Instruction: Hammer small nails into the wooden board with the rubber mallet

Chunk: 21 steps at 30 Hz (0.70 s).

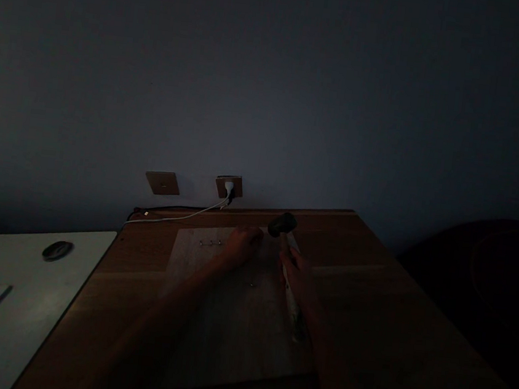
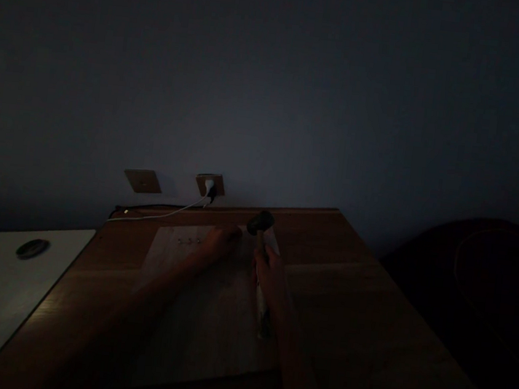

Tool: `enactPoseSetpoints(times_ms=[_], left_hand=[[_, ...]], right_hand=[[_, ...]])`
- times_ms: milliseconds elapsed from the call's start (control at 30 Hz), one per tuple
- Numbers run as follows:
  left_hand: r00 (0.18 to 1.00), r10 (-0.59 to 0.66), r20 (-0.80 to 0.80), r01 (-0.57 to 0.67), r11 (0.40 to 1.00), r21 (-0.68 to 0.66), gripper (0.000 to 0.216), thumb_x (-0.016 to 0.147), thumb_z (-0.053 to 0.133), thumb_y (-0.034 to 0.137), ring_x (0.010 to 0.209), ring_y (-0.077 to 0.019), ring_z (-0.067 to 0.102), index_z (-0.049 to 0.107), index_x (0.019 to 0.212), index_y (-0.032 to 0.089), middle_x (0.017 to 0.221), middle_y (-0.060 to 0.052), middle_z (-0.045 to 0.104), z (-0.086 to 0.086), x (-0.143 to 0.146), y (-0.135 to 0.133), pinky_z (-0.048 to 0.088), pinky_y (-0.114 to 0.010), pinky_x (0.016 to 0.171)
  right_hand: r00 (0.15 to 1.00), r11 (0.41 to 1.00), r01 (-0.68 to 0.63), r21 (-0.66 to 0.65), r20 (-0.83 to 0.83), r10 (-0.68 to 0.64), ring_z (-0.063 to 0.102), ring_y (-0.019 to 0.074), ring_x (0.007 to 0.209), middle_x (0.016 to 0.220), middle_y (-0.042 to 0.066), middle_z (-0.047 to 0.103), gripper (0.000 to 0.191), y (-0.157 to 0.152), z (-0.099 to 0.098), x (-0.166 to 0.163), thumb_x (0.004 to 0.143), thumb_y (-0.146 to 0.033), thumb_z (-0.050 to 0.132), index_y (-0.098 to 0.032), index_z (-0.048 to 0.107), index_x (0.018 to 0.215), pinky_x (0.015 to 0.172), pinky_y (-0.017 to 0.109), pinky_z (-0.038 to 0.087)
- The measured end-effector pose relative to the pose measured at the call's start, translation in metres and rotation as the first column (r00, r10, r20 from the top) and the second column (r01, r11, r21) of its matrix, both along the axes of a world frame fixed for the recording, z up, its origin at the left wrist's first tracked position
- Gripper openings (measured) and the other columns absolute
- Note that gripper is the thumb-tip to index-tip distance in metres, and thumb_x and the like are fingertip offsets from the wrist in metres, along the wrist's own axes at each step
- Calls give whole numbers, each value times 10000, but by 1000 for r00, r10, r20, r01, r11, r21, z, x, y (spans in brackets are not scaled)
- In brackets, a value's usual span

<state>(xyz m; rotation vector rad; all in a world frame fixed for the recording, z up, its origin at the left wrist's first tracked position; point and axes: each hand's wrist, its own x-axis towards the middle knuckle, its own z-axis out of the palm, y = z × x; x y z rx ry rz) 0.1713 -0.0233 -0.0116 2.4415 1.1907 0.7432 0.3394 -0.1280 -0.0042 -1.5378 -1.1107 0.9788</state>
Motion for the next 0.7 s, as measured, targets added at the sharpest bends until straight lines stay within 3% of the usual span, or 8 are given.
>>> enactPoseSetpoints(times_ms=[133, 433, 700], left_hand=[[999, -51, -7, 51, 999, 15, 249, 909, 544, 136, 978, -210, 698, 724, 1068, 203, 1063, -72, 755, -2, 0, -2, 527, -318, 924], [1000, 2, -17, -2, 1000, -27, 241, 892, 517, 102, 918, -206, 684, 705, 1018, 184, 997, -87, 737, 2, 4, -10, 537, -308, 861], [1000, -4, 14, 4, 1000, -4, 212, 880, 531, 98, 892, -201, 670, 703, 972, 180, 963, -80, 726, -4, 2, -5, 527, -308, 848]], right_hand=[[1000, 1000, -13, -4, -20, 13, 450, 129, 354, 460, -68, 468, 342, 0, -1, -1, 851, -575, 528, -249, 506, 752, 357, 253, 350], [1000, 999, -24, 22, -19, 24, 429, 119, 346, 465, -65, 468, 344, 0, 0, -2, 848, -569, 539, -245, 517, 733, 352, 254, 345], [1000, 1000, -23, 12, -5, 23, 436, 111, 339, 466, -67, 480, 342, 0, -1, -1, 853, -563, 539, -235, 535, 756, 350, 243, 345]])
